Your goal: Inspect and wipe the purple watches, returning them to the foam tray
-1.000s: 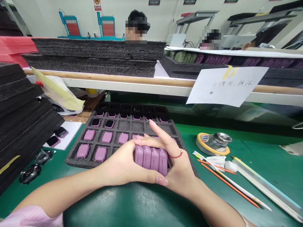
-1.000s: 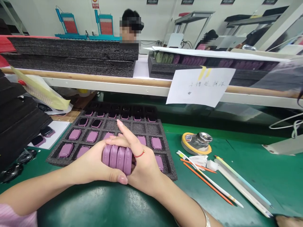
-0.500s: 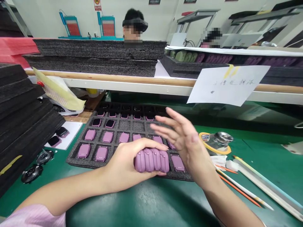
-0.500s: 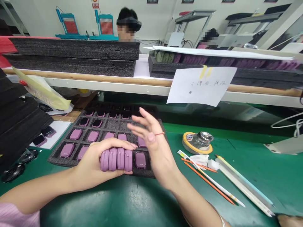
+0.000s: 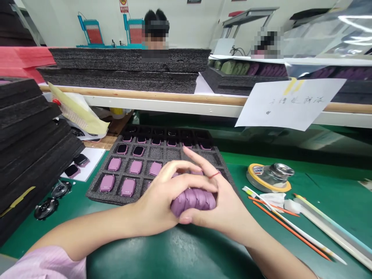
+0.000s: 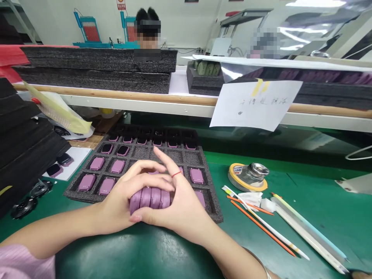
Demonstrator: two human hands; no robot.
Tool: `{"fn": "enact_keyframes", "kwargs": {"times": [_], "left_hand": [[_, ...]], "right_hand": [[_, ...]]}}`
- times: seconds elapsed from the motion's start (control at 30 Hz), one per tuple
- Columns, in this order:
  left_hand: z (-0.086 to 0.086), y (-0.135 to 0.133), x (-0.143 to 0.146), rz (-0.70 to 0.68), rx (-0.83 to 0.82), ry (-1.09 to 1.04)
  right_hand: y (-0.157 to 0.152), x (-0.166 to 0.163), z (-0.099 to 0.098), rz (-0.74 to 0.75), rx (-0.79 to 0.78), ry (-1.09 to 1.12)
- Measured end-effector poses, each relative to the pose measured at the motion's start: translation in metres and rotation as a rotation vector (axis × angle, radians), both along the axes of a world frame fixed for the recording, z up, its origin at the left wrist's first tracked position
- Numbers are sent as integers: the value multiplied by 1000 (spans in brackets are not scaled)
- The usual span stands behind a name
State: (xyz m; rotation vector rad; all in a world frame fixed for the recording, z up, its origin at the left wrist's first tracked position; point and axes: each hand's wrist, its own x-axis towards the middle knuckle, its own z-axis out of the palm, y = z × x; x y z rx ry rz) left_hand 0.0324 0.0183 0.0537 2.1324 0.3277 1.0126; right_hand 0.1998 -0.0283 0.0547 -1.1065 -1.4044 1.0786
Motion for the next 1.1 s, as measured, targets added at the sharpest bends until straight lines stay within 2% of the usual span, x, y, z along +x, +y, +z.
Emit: {"fn": "enact_keyframes", "kwargs": {"times": [0.1,0.17,0.27,0.33,0.5,0.6,0.73,0.87,1.1], "left_hand": [[3,-3,-4,22,-100,81],[9,-4,-4,-10,-336,97],[18,-4,-1,-197,-720,91],[22,-2,1,-283,-838,82],[21,-1,1,-296,-907,85],[19,-1,0,-256,-956,42],[19,0,-2,-210,-881,67],[21,0,-3,-236,-837,122],[16,-3,-2,-213,-942,139]], "right_hand": [[-5,0,3,-65,129,-54],[-8,0,4,-81,240,-85],[-7,1,3,-101,398,-146],[-5,2,1,-110,459,-183],[-3,3,-1,-81,495,-200],[-3,3,0,-86,526,-286],[-4,3,1,-66,570,-398],[-3,6,2,-26,520,-313],[-2,6,0,-58,493,-285]]}}
